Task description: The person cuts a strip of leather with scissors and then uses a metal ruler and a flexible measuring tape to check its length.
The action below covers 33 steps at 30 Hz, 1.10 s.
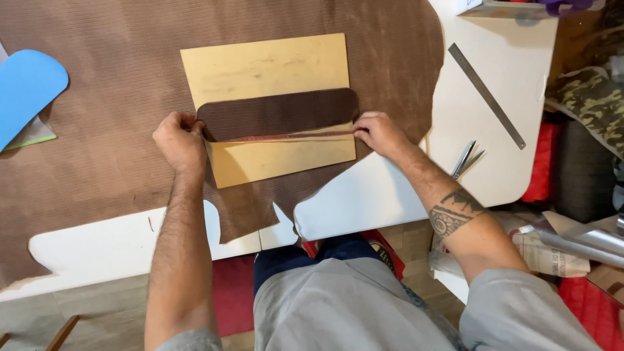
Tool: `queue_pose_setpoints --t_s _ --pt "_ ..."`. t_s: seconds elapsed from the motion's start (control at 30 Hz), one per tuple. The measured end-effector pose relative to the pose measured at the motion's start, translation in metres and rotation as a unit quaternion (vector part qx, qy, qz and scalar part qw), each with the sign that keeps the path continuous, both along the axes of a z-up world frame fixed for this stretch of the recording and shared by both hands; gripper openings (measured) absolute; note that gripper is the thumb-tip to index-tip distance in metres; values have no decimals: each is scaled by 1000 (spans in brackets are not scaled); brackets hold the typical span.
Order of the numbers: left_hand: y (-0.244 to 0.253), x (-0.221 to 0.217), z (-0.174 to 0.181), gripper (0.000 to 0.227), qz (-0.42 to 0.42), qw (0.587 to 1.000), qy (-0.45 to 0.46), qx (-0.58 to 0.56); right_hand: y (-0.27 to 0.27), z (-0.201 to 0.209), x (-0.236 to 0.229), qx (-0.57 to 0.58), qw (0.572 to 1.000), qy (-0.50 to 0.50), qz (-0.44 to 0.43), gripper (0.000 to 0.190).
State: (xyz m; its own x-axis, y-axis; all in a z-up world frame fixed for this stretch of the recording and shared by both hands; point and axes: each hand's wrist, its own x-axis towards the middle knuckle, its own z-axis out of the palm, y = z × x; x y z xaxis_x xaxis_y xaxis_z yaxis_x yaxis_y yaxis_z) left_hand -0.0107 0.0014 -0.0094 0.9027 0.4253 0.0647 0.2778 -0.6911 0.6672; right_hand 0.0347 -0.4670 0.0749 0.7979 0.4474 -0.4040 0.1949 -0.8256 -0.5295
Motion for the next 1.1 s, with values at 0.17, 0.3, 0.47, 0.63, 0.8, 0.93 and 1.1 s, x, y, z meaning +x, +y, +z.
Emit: queue_pose_setpoints --t_s 0.17,0.3,0.47,0.63,0.8,0.93,1.1 --pt "2 1 -5 31 -7 1000 -3 13 -25 -23 2 -44 991 -129 19 9" --pt "4 0 -9 31 -22 1000 -4 8 -43 -42 10 -55 986 -156 0 10" --pt "2 -3 0 29 -32 999 -14 5 -49 -51 17 -53 975 -216 23 11" --pt "3 -4 0 29 -36 999 -13 -3 -39 -34 21 -58 967 -242 58 9" --pt "-3 -1 16 28 -39 999 -10 -31 -43 -38 29 -64 961 -257 77 6" --pt "-13 6 41 23 18 997 50 -51 -33 -27 38 -13 962 -258 85 4" --pt "-12 6 38 20 2 999 38 -28 -29 -22 47 -10 962 -259 90 11"
